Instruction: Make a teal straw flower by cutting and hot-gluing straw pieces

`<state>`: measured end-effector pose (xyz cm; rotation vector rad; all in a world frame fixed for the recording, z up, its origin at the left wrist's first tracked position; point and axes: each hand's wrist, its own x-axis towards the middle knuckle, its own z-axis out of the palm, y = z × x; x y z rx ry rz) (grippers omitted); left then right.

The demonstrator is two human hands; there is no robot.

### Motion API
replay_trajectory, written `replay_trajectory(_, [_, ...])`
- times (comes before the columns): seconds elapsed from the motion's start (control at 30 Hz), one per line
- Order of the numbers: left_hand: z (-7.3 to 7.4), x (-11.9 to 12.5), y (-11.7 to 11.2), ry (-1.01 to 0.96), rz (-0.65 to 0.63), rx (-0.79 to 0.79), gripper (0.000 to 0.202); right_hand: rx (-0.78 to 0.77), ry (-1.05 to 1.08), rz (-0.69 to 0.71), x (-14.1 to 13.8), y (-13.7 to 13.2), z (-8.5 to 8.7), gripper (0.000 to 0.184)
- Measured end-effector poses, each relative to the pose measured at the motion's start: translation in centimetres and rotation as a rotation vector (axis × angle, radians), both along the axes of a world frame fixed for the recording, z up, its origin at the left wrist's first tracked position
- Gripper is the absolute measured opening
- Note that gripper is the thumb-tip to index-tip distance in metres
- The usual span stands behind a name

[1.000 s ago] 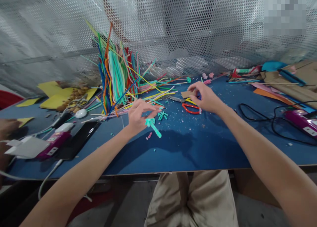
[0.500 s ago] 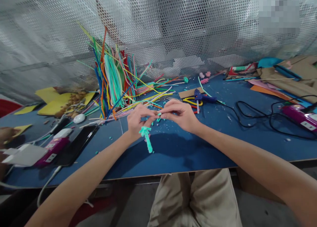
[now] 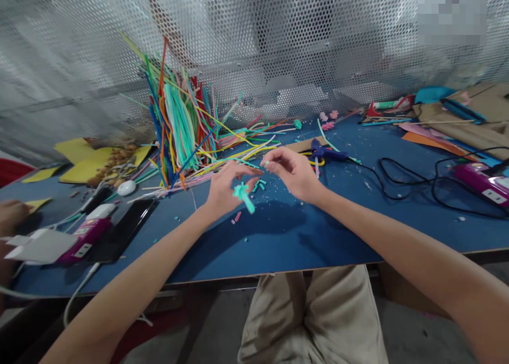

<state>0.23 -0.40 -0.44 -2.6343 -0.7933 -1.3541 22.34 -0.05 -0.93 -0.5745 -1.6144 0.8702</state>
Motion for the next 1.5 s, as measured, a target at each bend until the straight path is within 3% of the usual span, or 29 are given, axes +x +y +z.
replay_trajectory(0.1, [0.1,-0.6,0.7,0.122,0.041,-0.105,0.021,0.017,-0.054,-0.134,2.0,1.2,0.6,0.022])
replay_trajectory(0.2, [0.1,-1.2,1.2,0.293,0.048,-0.196,0.029,0.167,-0.148,-0.32,4.0,2.5,1.2,0.015])
replay_trajectory(0.3, [-0.1,-1.3,1.2,0.356,0.117,-0.236,0.038,0.267,-0.193,-0.413,5.2,3.1,1.7,0.009])
replay_trajectory(0.5, [-0.1,-0.5,0.5,0.432,0.3,-0.18,0.042,0.232,-0.099,-0.344,3.8,1.8,1.9,0.013])
replay_trajectory(0.7, [0.0,-0.1,0.3,0.462,0.43,-0.127,0.041,0.073,-0.035,-0.316,1.1,0.3,0.9,0.02])
replay_trajectory(0.83, [-0.4,0.3,0.4,0.418,0.411,-0.075,0.036,0.078,-0.123,-0.378,0.4,0.6,-0.4,0.024])
replay_trajectory(1.03, [-0.3,0.6,0.3,0.356,0.356,0.067,0.028,0.098,-0.093,-0.287,0.0,0.9,-1.3,0.028])
replay_trajectory(1.27, [-0.2,0.1,0.3,0.248,0.306,0.148,0.022,0.122,-0.078,-0.289,-0.3,0.6,-1.4,0.03])
replay_trajectory(1.4, [-0.6,-0.3,0.6,0.209,0.305,0.149,0.017,0.238,-0.125,-0.386,0.5,0.4,-0.8,0.022])
replay_trajectory(1.5, [-0.6,-0.5,0.6,0.196,0.313,0.157,0.014,0.354,-0.151,-0.418,1.4,0.3,-0.2,0.026])
